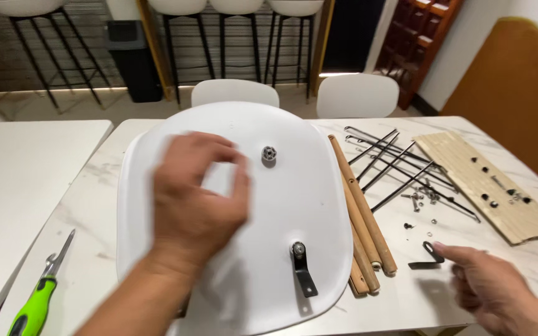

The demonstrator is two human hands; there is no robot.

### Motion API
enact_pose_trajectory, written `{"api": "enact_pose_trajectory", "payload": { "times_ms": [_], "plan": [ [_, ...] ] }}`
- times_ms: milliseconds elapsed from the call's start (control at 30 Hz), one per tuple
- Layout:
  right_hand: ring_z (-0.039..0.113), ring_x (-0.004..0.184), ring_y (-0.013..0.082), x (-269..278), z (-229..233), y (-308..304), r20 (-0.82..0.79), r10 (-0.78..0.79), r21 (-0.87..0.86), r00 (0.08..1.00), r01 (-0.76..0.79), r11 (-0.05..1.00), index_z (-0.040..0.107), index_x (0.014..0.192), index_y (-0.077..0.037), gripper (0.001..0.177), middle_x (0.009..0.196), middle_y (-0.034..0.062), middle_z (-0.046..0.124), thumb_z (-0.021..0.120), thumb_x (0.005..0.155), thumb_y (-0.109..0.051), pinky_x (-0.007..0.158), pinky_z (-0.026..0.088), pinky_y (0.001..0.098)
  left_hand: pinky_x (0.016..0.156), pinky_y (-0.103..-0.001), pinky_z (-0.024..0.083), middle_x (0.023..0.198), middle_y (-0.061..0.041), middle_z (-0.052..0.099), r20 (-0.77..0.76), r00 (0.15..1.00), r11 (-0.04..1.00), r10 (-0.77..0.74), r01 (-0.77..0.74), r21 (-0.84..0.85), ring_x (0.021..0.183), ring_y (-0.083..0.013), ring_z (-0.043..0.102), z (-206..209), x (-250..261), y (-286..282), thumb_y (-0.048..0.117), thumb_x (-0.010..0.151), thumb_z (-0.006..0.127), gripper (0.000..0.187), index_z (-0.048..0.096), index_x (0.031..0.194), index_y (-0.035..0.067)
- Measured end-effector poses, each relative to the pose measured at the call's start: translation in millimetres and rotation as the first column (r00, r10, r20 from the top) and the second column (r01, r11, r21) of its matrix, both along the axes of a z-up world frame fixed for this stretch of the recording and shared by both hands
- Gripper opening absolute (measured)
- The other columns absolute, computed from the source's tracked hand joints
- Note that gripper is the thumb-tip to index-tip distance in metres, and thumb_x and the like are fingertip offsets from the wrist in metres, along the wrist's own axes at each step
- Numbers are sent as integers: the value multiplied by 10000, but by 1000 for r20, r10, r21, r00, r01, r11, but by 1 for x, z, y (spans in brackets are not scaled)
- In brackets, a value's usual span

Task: The person attaches metal brackets to the underside of a white plastic chair seat using an Allen key and a screwdriver. They align each bracket, insert screws, and tighten them sequentially at four mounting points on the seat.

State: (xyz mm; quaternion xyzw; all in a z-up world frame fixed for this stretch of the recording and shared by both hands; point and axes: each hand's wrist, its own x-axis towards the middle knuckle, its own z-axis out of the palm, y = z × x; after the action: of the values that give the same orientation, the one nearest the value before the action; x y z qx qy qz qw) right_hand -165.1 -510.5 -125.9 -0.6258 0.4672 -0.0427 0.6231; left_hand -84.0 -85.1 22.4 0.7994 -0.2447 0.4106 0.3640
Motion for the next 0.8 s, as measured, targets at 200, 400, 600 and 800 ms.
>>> {"api": "enact_pose_trajectory", "payload": {
  "times_ms": [200,400,600,800],
  "plan": [
    [398,595,164,-2,13,-11,-190,123,-361,974,-185,914,778,1135,-89,267,838,87,676,764,883,-175,512,324,345,819,-409,553,861,-129,716,-285,918,960,-275,279,-25,904,-306,671,-35,-19,-96,109,781,723,74,723,788,36],
    [730,901,167,-6,36,8,-553,469,-422,689,-716,556,748,1248,-307,406,989,63,785,791,844,-294,834,558,336,862,-435,529,891,-160,705,-574,731,858,-370,505,90,960,-341,660,-73,-13,-190,152,796,694,136,733,824,26],
    [751,963,182,-7,38,22,-589,508,-471,629,-777,417,744,1194,-241,296,1064,36,791,707,910,-318,910,576,338,896,-405,547,993,-169,727,-736,597,782,-319,605,151,982,-333,689,-90,-11,-240,171,817,657,183,743,892,28],
    [751,882,213,-12,43,20,-537,533,-509,654,-755,414,748,1120,-177,231,962,73,808,658,946,-298,864,583,368,915,-372,567,998,-171,762,-779,557,807,-289,580,115,974,-303,725,-86,-19,-248,170,841,646,211,761,945,27]
  ]
}}
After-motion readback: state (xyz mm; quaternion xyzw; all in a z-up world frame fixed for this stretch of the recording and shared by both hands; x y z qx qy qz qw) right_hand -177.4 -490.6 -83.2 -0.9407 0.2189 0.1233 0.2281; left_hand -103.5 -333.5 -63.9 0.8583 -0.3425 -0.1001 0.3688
